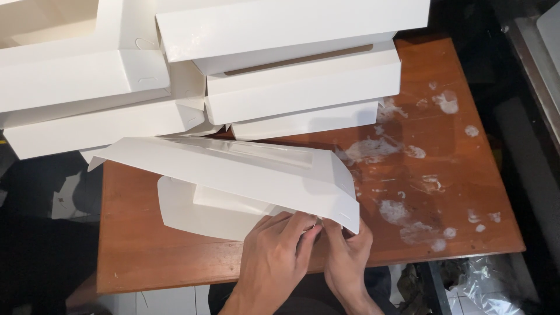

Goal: The person assembles white rectangular cardboard boxes by folding the flaps and tucking the tabs into slots to form the box shape. The person repeats this process for multiple boxes, stacking the completed ones on a wooden table.

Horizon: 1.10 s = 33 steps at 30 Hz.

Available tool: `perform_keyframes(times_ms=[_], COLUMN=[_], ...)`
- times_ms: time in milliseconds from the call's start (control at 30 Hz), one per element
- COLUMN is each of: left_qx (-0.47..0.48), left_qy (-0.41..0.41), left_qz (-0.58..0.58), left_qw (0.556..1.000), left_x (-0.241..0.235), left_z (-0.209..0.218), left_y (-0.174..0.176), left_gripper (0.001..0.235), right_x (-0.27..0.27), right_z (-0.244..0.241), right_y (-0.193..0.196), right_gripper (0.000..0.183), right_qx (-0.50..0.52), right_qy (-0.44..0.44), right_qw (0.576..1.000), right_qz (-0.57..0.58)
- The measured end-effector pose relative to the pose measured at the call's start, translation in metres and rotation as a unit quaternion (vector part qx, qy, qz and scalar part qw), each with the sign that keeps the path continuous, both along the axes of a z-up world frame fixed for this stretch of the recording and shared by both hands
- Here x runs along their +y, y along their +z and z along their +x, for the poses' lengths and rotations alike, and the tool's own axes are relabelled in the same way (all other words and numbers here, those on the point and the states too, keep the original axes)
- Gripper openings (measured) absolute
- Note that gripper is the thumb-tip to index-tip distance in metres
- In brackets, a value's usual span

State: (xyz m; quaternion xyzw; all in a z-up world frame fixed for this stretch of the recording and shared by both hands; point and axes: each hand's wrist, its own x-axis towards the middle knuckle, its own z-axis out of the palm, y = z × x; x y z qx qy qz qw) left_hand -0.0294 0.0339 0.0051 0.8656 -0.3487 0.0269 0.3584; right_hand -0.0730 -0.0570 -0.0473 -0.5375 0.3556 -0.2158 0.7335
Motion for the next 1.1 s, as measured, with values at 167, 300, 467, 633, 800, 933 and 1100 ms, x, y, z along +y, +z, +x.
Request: perform_keyframes(times_ms=[167, 300, 467, 633, 800, 933, 1100], left_qx=[0.013, -0.015, -0.029, -0.029, -0.088, -0.089, -0.091], left_qy=[-0.012, -0.02, 0.01, 0.004, -0.008, -0.003, -0.017], left_qz=[0.001, 0.022, 0.029, 0.02, 0.009, -0.005, -0.046], left_qw=[1.0, 0.999, 0.999, 0.999, 0.996, 0.996, 0.995], left_x=[0.0, -0.001, -0.001, 0.0, -0.001, 0.001, 0.001], left_z=[0.002, 0.004, 0.008, 0.008, 0.008, 0.009, 0.011], left_y=[-0.002, -0.004, -0.006, -0.009, -0.008, -0.011, -0.009], left_gripper=[0.005, 0.002, 0.004, 0.003, 0.003, 0.005, 0.003], right_x=[0.0, -0.004, -0.011, -0.005, 0.001, -0.002, -0.007], right_z=[0.001, 0.003, 0.003, 0.004, 0.004, 0.009, 0.012], right_y=[-0.009, -0.014, -0.001, 0.018, 0.016, 0.019, 0.02], right_gripper=[0.021, 0.021, 0.024, 0.021, 0.02, 0.025, 0.016], right_qx=[-0.059, -0.014, 0.028, 0.109, 0.108, 0.103, 0.1], right_qy=[0.0, 0.03, 0.081, 0.028, 0.013, 0.011, 0.005], right_qw=[0.997, 0.999, 0.99, 0.985, 0.982, 0.988, 0.994], right_qz=[0.047, -0.034, -0.114, -0.133, -0.157, -0.116, -0.04])
